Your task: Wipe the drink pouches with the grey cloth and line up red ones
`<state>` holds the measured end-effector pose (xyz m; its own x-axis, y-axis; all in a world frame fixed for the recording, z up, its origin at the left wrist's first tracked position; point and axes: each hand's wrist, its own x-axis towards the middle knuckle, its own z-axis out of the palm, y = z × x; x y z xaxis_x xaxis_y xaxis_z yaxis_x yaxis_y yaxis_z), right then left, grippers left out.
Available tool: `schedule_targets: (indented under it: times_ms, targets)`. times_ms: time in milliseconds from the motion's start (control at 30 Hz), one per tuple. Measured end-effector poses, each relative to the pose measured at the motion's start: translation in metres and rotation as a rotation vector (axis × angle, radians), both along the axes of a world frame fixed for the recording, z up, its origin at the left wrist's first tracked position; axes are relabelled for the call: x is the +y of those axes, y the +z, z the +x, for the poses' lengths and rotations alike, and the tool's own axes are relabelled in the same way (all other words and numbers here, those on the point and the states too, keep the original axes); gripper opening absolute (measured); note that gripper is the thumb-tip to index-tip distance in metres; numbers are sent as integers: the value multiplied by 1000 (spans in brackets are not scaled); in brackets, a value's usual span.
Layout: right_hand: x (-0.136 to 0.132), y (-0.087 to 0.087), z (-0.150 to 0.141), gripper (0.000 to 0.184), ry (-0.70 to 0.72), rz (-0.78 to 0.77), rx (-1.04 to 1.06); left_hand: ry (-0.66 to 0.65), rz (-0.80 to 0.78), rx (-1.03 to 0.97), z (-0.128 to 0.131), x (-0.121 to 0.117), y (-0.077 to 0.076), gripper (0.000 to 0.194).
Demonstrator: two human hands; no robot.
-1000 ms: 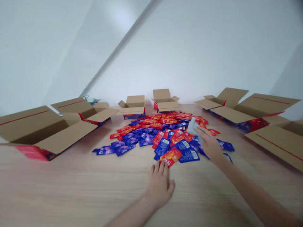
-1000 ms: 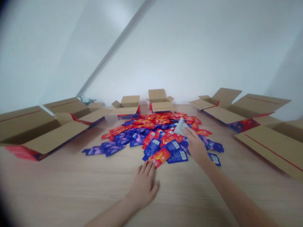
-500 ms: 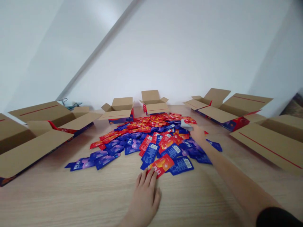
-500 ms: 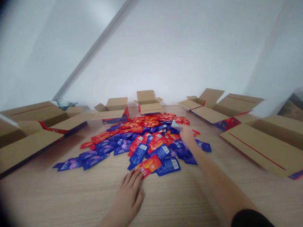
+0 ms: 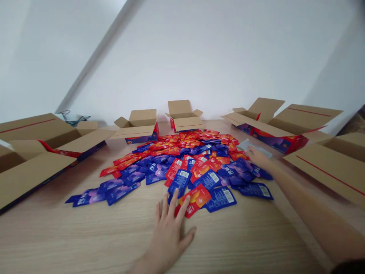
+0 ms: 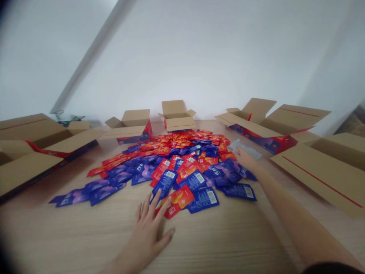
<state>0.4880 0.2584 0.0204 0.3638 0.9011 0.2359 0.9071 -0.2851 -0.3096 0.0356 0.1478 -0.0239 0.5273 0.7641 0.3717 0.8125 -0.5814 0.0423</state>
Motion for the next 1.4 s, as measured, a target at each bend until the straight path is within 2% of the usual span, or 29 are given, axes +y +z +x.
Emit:
schedule_targets:
  times_ms: [67,133,167,233,300,433,533,600,667,767,867,933,967,1000,1067,1100,1167,1267,1400]
  targets:
    - [-29,-16,-17,69,52,-17,-5,16,-53,2,4,16,4,79]
    - [-60,-35,-39,86,229,-22,-103,29,-97,5,10,37,7,77]
    - [-72,-44,-50,92,260,-28,-180,37,-114,7,14,49,8,74]
    - [-83,-58,-72,92,236,-13,-298,54,-136,15,20,73,9,72]
    - [-74,-61,-87,91,212,-16,-345,57,-125,10,27,98,8,71]
    - [-17,-51,-99,85,163,2,-377,53,-67,-33,39,140,8,70]
    - [22,-47,-103,76,142,22,-391,68,-49,-65,46,160,9,70]
    - [36,-48,-106,73,136,36,-380,87,-40,-88,50,167,9,70]
    - [40,-49,-109,71,139,51,-357,96,-31,-103,50,168,9,69]
    - [29,-42,-111,68,161,122,-316,73,-40,-92,47,161,6,72]
    - [-4,-20,-116,55,233,317,-245,31,-63,-53,42,147,5,77]
    - [-36,-6,-126,44,339,434,-157,-13,-58,-15,40,138,6,77]
    - [-55,-2,-133,41,416,443,-109,-45,-49,11,40,133,8,74]
    - [-74,-1,-142,38,513,402,-72,-81,-40,40,41,129,9,70]
    - [-110,-9,-160,38,741,189,-78,-145,-35,93,45,121,12,57]
    - [-124,-16,-168,41,774,137,-110,-165,-40,112,48,119,13,51]
    - [-143,-33,-177,49,735,74,-168,-172,-57,132,56,115,16,39]
    - [-145,-49,-168,43,538,32,-284,-139,-79,150,66,112,20,28]
    - [-125,-48,-130,41,304,8,-412,-104,-108,166,66,109,30,19]
